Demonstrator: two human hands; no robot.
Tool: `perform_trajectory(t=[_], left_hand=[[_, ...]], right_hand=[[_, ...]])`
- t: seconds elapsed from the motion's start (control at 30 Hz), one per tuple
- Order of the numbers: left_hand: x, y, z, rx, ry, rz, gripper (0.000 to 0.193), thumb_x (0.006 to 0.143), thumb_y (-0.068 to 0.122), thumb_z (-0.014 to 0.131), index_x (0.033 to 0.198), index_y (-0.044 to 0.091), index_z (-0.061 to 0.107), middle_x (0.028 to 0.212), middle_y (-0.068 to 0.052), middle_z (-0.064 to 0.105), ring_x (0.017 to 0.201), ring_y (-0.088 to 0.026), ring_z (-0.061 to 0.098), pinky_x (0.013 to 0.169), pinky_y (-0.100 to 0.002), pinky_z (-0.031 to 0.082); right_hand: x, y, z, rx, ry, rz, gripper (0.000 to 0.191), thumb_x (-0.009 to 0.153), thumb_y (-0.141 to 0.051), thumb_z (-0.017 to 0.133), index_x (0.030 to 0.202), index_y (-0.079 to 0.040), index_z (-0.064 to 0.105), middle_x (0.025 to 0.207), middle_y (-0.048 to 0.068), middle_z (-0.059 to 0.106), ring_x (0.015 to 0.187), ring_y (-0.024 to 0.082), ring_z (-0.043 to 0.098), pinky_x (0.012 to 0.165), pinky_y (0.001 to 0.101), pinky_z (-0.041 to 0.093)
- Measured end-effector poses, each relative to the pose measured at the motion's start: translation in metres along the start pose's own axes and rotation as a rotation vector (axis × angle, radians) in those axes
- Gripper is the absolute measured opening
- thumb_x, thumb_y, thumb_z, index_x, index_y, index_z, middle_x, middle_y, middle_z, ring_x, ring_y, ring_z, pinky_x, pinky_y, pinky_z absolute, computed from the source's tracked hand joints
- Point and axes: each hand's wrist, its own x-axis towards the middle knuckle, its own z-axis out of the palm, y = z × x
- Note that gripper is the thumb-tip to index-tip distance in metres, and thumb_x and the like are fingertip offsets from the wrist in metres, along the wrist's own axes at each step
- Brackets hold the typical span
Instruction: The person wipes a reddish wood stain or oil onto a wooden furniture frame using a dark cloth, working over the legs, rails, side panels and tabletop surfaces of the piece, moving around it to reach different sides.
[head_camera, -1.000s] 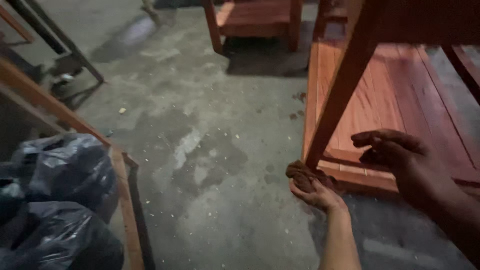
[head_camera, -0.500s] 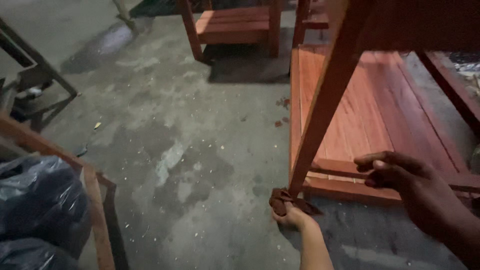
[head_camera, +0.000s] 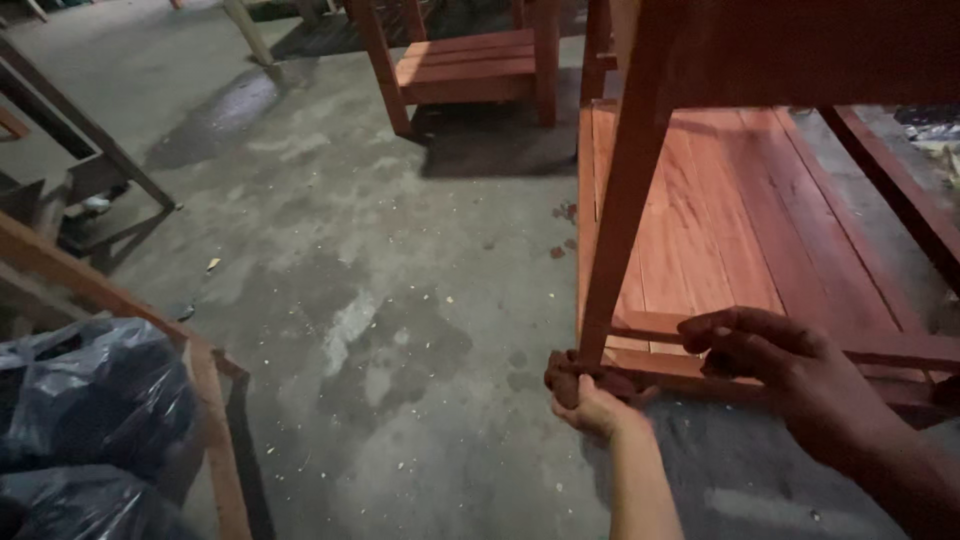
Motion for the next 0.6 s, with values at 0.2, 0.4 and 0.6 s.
perform_trajectory(t=[0.2,0.4,0.6], left_hand=[[-0.026,0.004,0.018,0.003,-0.02,0.285,0.066,0.092,0.012,0.065,0.151,0.02,0.033,0.144,-0.019,0.055,0.115,-0.04,0.07,0.081,-0.053,0.061],[-0.075,0.012,0.041,-0.057,-0.182,0.306,0.062,0.093,0.009,0.062,0.149,0.018,0.037,0.142,-0.018,0.055,0.11,-0.041,0.07,0.079,-0.055,0.063],[-0.155,0.048,0.064,0.025,-0.358,0.667,0.057,0.088,0.013,0.066,0.14,0.015,0.043,0.136,-0.011,0.056,0.118,-0.029,0.064,0.099,-0.041,0.059]], right_hand=[[-0.005,0.0,-0.008,0.042,-0.026,-0.015,0.035,0.106,-0.027,0.052,0.119,-0.003,0.074,0.112,0.012,0.072,0.104,0.025,0.067,0.098,0.044,0.056],[-0.008,0.005,-0.027,0.061,-0.016,-0.084,0.031,0.107,-0.023,0.052,0.12,-0.003,0.071,0.112,0.015,0.075,0.108,0.027,0.067,0.099,0.0435,0.054],[-0.008,0.001,-0.039,-0.006,0.008,-0.116,0.034,0.107,-0.026,0.052,0.123,-0.005,0.073,0.114,0.013,0.071,0.109,0.027,0.069,0.1,0.0443,0.055]])
